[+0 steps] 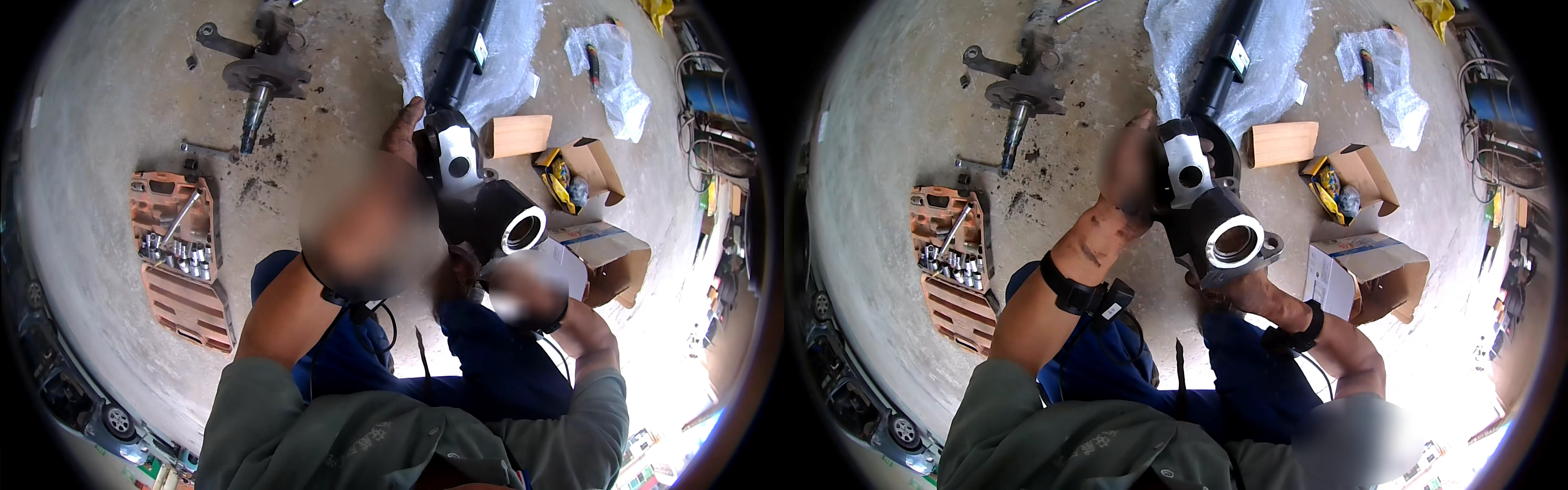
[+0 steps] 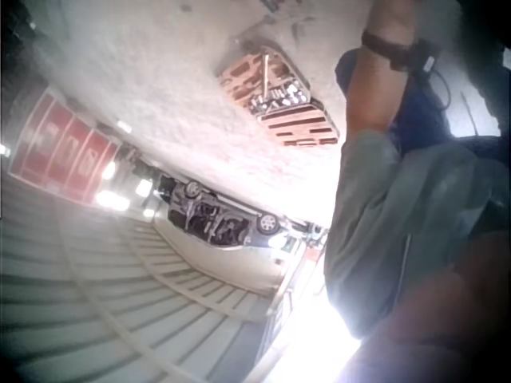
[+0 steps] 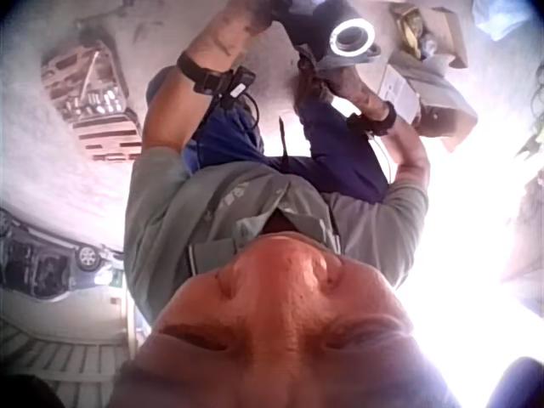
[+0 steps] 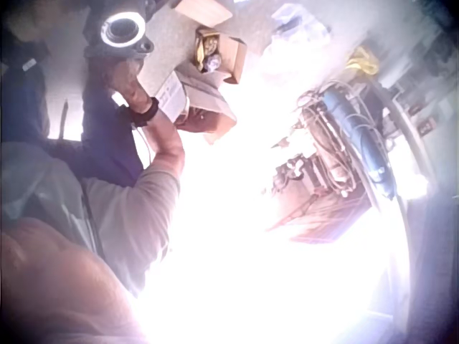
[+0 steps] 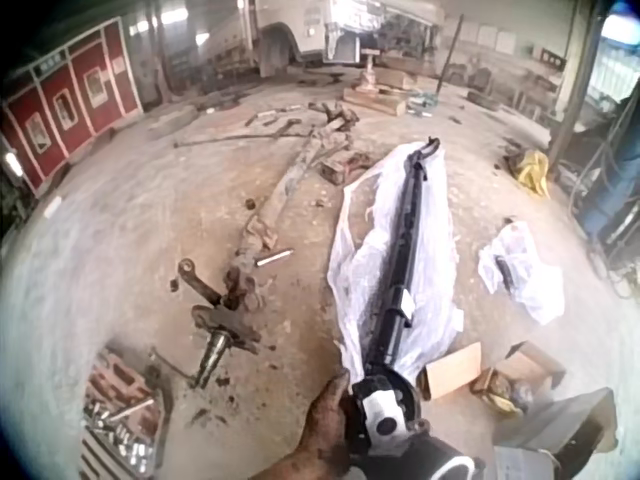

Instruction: The person assembles a vehicle suspension component by unboxing a metal bushing and hardware, applying grease by hand, and inserting the metal sleeve into the bracket.

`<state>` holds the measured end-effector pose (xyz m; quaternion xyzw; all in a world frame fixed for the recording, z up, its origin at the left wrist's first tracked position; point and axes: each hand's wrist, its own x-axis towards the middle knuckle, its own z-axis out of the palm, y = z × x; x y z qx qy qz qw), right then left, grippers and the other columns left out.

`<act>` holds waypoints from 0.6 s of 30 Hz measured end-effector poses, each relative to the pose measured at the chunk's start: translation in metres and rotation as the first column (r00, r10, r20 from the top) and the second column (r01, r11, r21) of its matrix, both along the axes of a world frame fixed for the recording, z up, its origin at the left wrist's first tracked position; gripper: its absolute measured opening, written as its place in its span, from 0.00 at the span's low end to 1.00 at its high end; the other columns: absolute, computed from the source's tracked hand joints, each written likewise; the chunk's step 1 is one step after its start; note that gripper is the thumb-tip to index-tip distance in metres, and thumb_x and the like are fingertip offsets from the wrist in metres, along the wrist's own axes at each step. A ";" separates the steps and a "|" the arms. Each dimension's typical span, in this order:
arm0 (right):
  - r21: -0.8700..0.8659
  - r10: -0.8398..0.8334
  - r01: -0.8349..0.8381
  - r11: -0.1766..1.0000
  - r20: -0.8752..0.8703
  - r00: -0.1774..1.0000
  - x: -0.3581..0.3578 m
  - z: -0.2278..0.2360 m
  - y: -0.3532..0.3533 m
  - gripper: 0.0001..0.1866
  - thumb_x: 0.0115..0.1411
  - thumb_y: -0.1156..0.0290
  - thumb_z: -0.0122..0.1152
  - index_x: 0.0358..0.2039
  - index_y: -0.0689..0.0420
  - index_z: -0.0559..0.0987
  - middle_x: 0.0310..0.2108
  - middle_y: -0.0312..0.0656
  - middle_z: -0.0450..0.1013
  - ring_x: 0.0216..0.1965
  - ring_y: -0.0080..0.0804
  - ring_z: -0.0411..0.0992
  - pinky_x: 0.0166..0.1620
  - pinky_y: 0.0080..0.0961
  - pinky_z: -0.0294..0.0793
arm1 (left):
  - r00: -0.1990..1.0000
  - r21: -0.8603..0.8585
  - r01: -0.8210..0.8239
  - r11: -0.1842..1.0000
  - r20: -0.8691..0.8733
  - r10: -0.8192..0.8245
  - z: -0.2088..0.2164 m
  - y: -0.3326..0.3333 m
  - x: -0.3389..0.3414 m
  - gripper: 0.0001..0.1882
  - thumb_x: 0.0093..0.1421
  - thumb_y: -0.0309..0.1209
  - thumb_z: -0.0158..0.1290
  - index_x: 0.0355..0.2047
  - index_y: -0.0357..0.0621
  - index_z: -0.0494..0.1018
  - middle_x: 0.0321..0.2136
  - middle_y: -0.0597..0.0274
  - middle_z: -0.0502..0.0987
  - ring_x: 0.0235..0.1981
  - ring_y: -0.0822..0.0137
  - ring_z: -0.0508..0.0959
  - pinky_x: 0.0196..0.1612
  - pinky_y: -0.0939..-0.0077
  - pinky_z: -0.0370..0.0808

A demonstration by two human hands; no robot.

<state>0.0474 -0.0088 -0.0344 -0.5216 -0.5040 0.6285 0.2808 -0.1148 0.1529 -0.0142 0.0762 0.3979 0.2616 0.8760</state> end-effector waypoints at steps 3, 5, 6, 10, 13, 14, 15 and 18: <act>-0.285 -0.141 0.106 0.953 -0.106 0.984 -0.011 0.033 0.019 0.11 0.58 0.71 0.65 0.39 0.59 0.74 0.20 0.35 0.68 0.16 0.21 0.65 0.19 0.22 0.62 | 0.999 -0.048 -0.006 0.999 -0.049 0.004 0.004 0.004 -0.007 0.35 0.68 0.58 0.30 0.49 0.43 0.74 0.41 0.58 0.81 0.41 0.64 0.82 0.45 0.68 0.80; -0.463 -0.272 0.136 0.876 -0.240 0.932 -0.013 0.036 0.024 0.07 0.59 0.72 0.63 0.33 0.58 0.74 0.18 0.33 0.65 0.14 0.21 0.61 0.18 0.21 0.57 | 0.996 -0.007 -0.057 0.998 -0.073 0.056 -0.007 0.004 -0.011 0.31 0.67 0.57 0.33 0.50 0.46 0.74 0.44 0.61 0.79 0.44 0.65 0.80 0.47 0.68 0.79; -0.562 -0.353 0.121 0.818 -0.323 0.878 -0.012 0.031 0.025 0.06 0.59 0.72 0.62 0.31 0.57 0.73 0.17 0.32 0.64 0.14 0.20 0.59 0.17 0.21 0.55 | 0.994 0.067 -0.066 0.996 -0.085 0.072 -0.013 0.002 -0.013 0.30 0.68 0.56 0.34 0.50 0.47 0.74 0.43 0.61 0.79 0.44 0.65 0.80 0.47 0.68 0.78; -0.687 -0.413 -0.063 0.724 -0.504 0.758 -0.007 0.009 0.033 0.09 0.55 0.71 0.62 0.25 0.53 0.70 0.15 0.30 0.56 0.13 0.19 0.52 0.17 0.20 0.50 | 0.984 0.158 -0.093 0.983 -0.137 0.116 -0.018 -0.013 -0.034 0.29 0.67 0.56 0.37 0.50 0.47 0.74 0.43 0.61 0.79 0.44 0.65 0.80 0.47 0.68 0.78; -0.719 -0.459 -0.097 0.688 -0.535 0.709 -0.002 -0.004 0.029 0.08 0.54 0.71 0.60 0.25 0.51 0.69 0.15 0.31 0.55 0.13 0.20 0.51 0.16 0.20 0.49 | 0.983 0.131 -0.103 0.986 -0.140 0.122 -0.011 -0.024 -0.047 0.29 0.66 0.56 0.38 0.49 0.47 0.74 0.42 0.61 0.79 0.43 0.66 0.80 0.47 0.68 0.78; -0.735 -0.485 -0.115 0.669 -0.548 0.681 0.000 -0.012 0.026 0.08 0.54 0.72 0.60 0.25 0.51 0.68 0.14 0.32 0.55 0.13 0.20 0.51 0.16 0.20 0.49 | 0.982 0.126 -0.108 0.986 -0.141 0.126 -0.009 -0.028 -0.053 0.28 0.66 0.56 0.38 0.49 0.47 0.74 0.42 0.62 0.79 0.43 0.66 0.80 0.47 0.68 0.78; -0.718 -0.474 -0.157 0.678 -0.591 0.653 0.002 -0.017 0.027 0.08 0.54 0.71 0.60 0.26 0.53 0.68 0.14 0.32 0.55 0.12 0.21 0.51 0.16 0.20 0.50 | 0.981 0.124 -0.115 0.986 -0.143 0.132 -0.009 -0.030 -0.056 0.28 0.66 0.56 0.38 0.49 0.47 0.74 0.42 0.62 0.79 0.43 0.66 0.80 0.47 0.68 0.78; -0.676 -0.393 -0.115 0.728 -0.548 0.738 0.008 -0.022 0.025 0.09 0.54 0.71 0.60 0.26 0.54 0.68 0.14 0.33 0.56 0.12 0.21 0.52 0.16 0.21 0.51 | 0.983 0.117 -0.138 0.984 -0.107 0.150 -0.008 -0.036 -0.062 0.28 0.65 0.55 0.39 0.49 0.47 0.74 0.42 0.62 0.79 0.43 0.66 0.80 0.46 0.69 0.78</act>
